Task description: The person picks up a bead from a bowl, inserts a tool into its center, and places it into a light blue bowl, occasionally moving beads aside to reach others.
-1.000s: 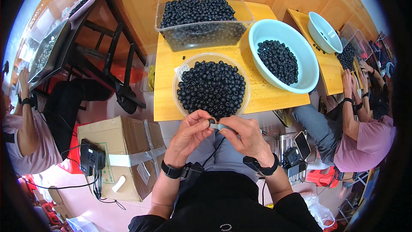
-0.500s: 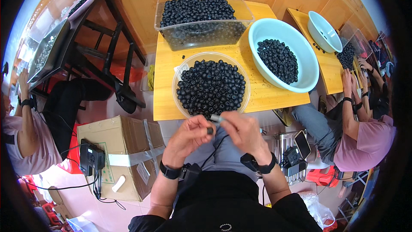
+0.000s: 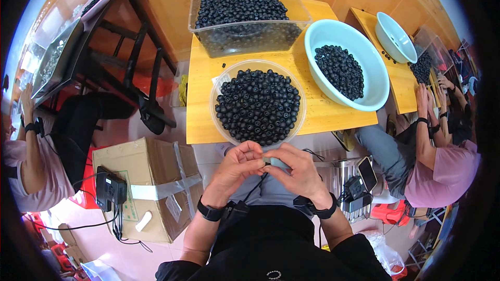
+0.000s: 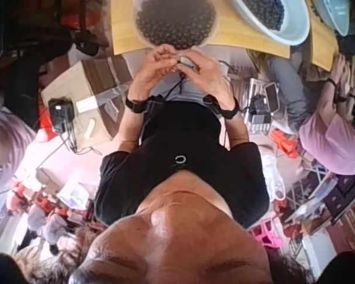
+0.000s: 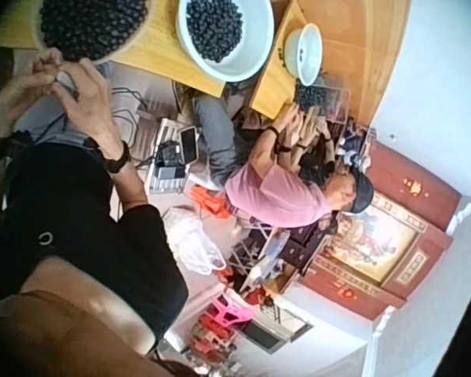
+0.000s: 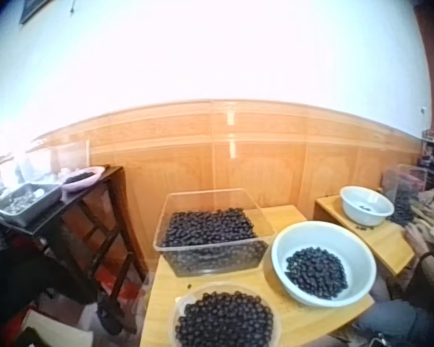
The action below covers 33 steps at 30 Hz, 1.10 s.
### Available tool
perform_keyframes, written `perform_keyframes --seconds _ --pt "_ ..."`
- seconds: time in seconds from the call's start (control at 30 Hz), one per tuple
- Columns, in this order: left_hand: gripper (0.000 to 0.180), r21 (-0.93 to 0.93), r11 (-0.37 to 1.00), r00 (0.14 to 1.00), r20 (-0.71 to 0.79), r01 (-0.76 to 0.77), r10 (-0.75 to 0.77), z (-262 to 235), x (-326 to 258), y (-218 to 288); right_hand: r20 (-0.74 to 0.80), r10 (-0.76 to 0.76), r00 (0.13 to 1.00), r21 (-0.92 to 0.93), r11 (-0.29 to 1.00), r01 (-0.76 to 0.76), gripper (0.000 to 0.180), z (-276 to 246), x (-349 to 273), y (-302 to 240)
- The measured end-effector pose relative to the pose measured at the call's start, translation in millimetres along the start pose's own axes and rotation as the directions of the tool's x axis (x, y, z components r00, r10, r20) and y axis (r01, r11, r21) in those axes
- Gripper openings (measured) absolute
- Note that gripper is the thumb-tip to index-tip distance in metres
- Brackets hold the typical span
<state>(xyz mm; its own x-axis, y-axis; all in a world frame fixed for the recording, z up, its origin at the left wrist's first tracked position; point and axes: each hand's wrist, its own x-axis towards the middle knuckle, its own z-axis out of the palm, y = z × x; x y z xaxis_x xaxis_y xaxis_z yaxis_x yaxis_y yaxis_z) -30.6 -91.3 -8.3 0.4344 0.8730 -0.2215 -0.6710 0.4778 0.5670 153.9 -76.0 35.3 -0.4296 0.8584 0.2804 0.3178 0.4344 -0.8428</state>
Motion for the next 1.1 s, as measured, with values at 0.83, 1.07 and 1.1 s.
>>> perform_keyframes --seconds 0.83,1.07,1.1 --pt "0.021 0.906 -0.391 0.707 0.167 0.166 0.687 3.9 43.4 21.8 -0.379 0.083 0.922 -0.273 0.942 -0.197 0.034 -25.0 -14.6 25.4" --pt "0.02 0.626 0.725 0.891 -0.105 -0.286 0.441 1.7 22.8 27.0 -0.267 0.212 0.94 -0.161 0.952 -0.261 0.031 -17.9 -16.7 16.3" --pt "0.018 0.44 0.853 0.936 -0.074 -0.28 0.345 3.2 17.8 26.8 -0.234 0.202 0.951 -0.134 0.962 -0.237 0.029 -17.0 -16.2 14.7"
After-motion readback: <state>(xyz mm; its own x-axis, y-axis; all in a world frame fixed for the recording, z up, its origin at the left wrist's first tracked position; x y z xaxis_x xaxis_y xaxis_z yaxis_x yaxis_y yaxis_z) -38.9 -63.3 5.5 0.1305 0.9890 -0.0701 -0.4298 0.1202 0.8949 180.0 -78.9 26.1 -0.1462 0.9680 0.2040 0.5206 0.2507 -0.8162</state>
